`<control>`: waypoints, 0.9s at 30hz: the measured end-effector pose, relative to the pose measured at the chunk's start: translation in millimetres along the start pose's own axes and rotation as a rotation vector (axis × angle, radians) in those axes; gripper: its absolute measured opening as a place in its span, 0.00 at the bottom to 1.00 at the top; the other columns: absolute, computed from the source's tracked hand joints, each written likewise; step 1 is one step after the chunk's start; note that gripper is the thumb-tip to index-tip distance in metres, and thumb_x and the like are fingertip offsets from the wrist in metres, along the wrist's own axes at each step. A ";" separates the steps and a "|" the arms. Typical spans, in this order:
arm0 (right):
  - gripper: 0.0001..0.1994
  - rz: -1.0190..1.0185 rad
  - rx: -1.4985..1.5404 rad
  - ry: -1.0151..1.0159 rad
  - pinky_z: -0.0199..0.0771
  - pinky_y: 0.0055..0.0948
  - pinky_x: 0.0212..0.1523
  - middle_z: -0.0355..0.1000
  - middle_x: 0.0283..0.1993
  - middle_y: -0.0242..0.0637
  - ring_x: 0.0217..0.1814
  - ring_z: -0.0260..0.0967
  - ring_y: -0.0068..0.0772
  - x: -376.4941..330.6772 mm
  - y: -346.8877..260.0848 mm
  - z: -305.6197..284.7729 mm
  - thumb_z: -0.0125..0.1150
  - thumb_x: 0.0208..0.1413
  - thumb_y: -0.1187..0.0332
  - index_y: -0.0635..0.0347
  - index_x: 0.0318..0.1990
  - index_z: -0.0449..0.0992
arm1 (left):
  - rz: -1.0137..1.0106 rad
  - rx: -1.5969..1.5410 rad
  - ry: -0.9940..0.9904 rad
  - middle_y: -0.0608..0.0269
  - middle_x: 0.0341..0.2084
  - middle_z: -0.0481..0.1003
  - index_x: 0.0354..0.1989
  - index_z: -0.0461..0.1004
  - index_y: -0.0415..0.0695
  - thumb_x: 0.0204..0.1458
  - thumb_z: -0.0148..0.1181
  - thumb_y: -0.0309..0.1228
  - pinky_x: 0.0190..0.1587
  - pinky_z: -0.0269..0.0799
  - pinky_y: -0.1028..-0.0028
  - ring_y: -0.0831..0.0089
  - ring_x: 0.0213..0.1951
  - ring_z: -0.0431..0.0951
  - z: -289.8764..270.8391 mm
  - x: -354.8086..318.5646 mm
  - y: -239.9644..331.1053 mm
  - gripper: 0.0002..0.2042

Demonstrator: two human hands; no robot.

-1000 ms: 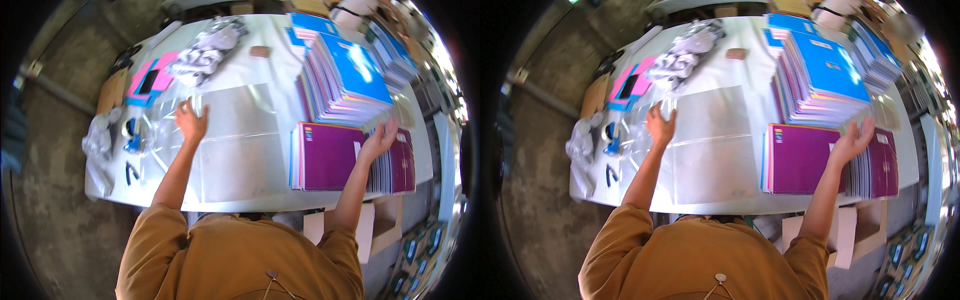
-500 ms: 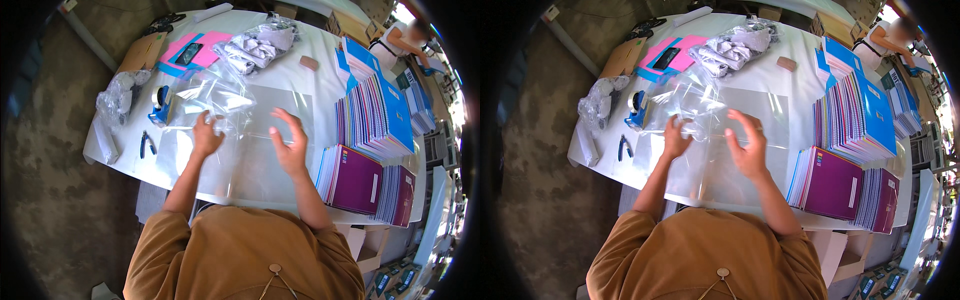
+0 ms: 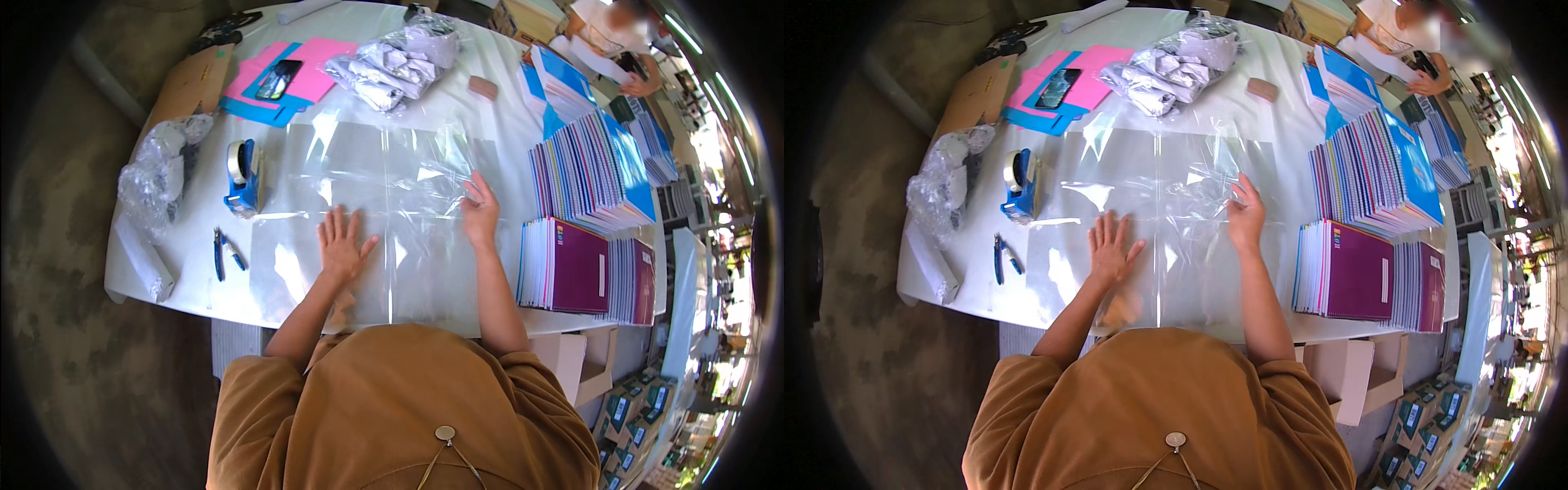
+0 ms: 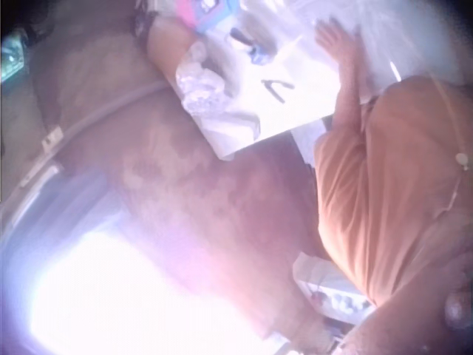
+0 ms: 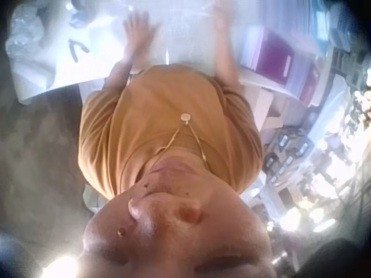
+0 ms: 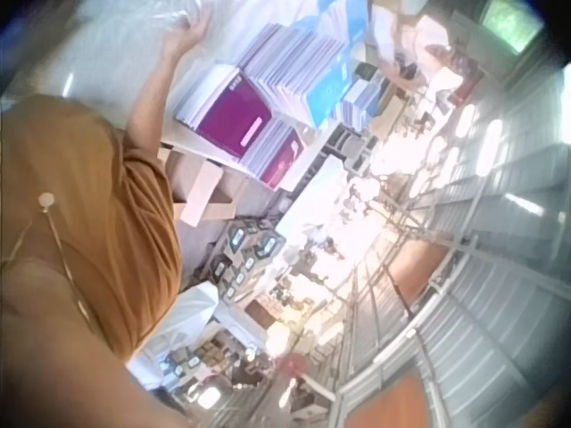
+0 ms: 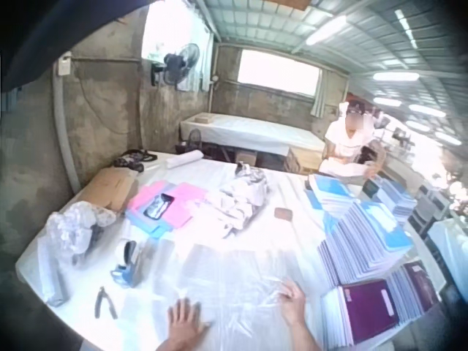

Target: The person places stacks of notebooks into individual plastic sleeves one at a time and then moves them aside.

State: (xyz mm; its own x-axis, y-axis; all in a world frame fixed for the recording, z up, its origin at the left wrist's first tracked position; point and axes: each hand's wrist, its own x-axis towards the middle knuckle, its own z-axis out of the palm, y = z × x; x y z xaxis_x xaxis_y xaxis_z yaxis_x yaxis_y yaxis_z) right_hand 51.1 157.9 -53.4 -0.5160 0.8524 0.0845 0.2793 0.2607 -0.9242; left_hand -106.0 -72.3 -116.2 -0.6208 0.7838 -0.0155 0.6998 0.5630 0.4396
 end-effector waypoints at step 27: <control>0.35 0.383 -1.039 -0.114 0.36 0.62 0.62 0.42 0.69 0.48 0.71 0.33 0.55 -138.8 50.7 -49.0 0.48 0.52 0.43 0.50 0.64 0.53 | 0.271 0.232 -0.165 0.54 0.66 0.41 0.64 0.52 0.56 0.48 0.47 0.59 0.62 0.27 0.42 0.51 0.67 0.35 3.2 -54.1 35.6 0.36</control>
State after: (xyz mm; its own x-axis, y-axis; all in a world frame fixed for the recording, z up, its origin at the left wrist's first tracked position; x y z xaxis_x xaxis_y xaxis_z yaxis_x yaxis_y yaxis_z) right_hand 176.6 75.0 -93.8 -0.3070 0.9250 -0.2238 0.9508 0.2875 -0.1159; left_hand -46.3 -93.8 -102.6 -0.3508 0.9331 -0.0788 0.9036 0.3593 0.2333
